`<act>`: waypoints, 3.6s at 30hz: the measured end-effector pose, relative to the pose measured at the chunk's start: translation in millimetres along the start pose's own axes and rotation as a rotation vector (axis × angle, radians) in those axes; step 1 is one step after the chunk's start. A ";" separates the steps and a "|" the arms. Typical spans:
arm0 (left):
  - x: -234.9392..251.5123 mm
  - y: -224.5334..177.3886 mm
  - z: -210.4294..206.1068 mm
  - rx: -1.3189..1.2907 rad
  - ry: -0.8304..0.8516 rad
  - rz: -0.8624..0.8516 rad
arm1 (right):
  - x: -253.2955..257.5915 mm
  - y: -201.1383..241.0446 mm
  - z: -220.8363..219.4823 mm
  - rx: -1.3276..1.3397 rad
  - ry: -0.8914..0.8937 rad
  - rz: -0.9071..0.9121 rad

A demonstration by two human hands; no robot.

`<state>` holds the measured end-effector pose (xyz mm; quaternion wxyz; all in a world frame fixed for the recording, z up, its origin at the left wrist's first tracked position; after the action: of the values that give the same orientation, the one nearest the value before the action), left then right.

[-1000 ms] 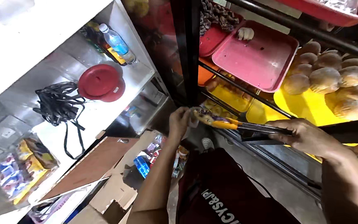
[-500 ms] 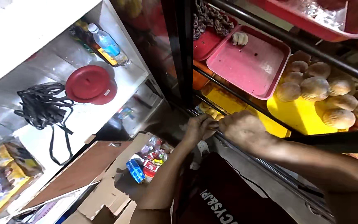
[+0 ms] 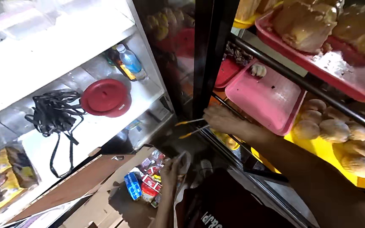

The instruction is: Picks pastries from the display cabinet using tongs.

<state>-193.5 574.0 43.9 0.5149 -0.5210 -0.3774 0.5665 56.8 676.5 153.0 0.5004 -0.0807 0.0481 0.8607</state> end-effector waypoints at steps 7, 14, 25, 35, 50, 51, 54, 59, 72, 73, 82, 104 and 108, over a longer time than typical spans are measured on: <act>-25.2 20.1 17.5 -0.124 -0.205 0.144 | 46.8 -20.0 -9.0 0.164 -0.144 0.099; -33.7 36.1 28.2 -0.188 -0.317 0.200 | -27.1 -55.1 4.4 0.380 -0.860 -0.361; -17.4 20.0 2.2 -0.127 -0.178 0.112 | 11.8 -63.8 48.3 0.451 -1.101 -0.511; -52.4 24.4 6.9 -0.104 -0.084 0.135 | -49.1 -58.1 34.8 0.503 -1.059 -0.528; -118.0 45.0 20.6 -0.069 0.009 0.128 | -160.8 45.6 -79.2 0.187 -0.203 -0.386; -122.8 43.9 20.8 -0.061 0.007 0.120 | -152.1 35.3 -90.8 0.169 -0.114 -0.413; -141.4 51.2 25.5 -0.031 -0.028 0.110 | -152.3 20.2 -119.2 0.067 0.096 -0.491; -187.5 68.8 17.2 -0.059 -0.102 0.170 | -169.4 26.6 -134.7 0.052 0.235 -0.557; -352.7 86.1 -117.1 -0.094 -0.276 0.152 | -307.5 56.8 -154.5 0.354 0.316 -0.643; -366.0 90.1 -130.8 -0.113 -0.278 0.156 | -324.1 62.7 -154.8 0.404 0.316 -0.613; -420.4 88.5 -190.5 -0.156 -0.242 0.195 | -421.2 63.2 -151.2 0.472 0.308 -0.164; -387.0 82.5 -192.1 -0.040 0.002 0.191 | -542.5 57.6 -220.5 0.142 0.325 -0.496; -375.6 94.4 -193.7 -0.073 0.152 0.193 | -621.1 72.2 -241.7 0.155 0.405 -0.686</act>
<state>-49.3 168.5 -4.7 0.4657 -0.6150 -0.3056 0.5582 317.9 71.0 31.9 0.7434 -0.2222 0.1806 0.6044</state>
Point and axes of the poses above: each hand's wrist, its own x-axis towards the middle knuckle, its own z-axis out of the back of the hand, y = z × x, the point moved 6 cm from there along x, towards the middle knuckle, and after that the axes turned 4 degrees about y, right-handed, at the moved point
